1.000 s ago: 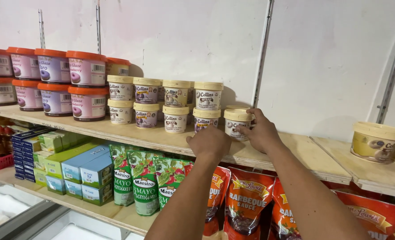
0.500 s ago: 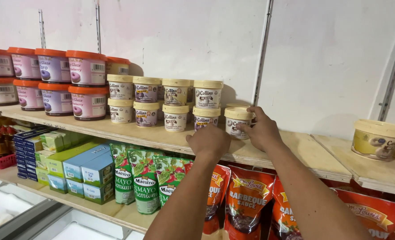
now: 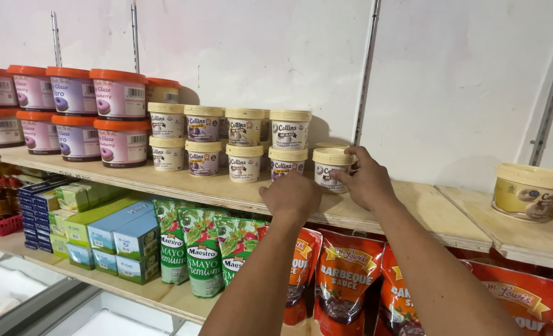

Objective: Wiping down food containers with a cloth and arranging them neatly on wooden shelves in a grocery store.

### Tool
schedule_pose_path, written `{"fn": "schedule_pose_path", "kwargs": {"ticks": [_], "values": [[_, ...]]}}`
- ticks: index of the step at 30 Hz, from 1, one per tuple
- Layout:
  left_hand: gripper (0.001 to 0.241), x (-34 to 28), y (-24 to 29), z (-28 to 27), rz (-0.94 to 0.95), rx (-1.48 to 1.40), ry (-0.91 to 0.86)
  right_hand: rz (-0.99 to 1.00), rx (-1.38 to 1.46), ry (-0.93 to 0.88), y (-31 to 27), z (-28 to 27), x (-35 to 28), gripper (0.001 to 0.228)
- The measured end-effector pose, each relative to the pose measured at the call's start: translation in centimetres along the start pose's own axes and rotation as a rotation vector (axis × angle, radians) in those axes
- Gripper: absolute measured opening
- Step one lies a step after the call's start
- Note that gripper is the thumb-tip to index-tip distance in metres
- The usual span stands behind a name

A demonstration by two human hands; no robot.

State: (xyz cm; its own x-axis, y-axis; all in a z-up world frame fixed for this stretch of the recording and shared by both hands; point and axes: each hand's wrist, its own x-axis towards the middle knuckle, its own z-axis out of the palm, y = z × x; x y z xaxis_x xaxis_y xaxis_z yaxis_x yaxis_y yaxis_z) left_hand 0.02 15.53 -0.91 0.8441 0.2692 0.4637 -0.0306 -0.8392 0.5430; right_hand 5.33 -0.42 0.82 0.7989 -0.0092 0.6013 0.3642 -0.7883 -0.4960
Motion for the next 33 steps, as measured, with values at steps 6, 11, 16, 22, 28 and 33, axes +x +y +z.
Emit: {"fn": "schedule_pose_path", "kwargs": {"ticks": [6,11,16,22,28,33], "values": [[0.036,-0.3,0.1,-0.3,-0.012,-0.011,0.007,0.002,-0.008,0.021,-0.2,-0.3,-0.2,0.079],[0.038,0.0,-0.3,0.3,0.008,-0.027,0.058,0.026,-0.073,0.036,1.0,-0.7,-0.2,0.084],[0.039,-0.2,-0.2,0.6,0.050,-0.048,0.114,0.054,-0.220,0.090,0.7,-4.2,-2.8,0.075],[0.035,-0.8,0.4,1.3,0.219,-0.105,0.331,-0.028,-0.566,0.252,4.9,-9.2,-3.7,0.064],[0.036,-2.8,5.1,3.4,0.385,-0.213,0.302,0.096,-0.708,0.368,7.8,-15.1,-5.9,0.067],[0.040,-5.7,11.5,6.4,0.586,-0.349,0.121,0.110,-0.832,0.469,10.9,-19.1,-7.8,0.063]]}}
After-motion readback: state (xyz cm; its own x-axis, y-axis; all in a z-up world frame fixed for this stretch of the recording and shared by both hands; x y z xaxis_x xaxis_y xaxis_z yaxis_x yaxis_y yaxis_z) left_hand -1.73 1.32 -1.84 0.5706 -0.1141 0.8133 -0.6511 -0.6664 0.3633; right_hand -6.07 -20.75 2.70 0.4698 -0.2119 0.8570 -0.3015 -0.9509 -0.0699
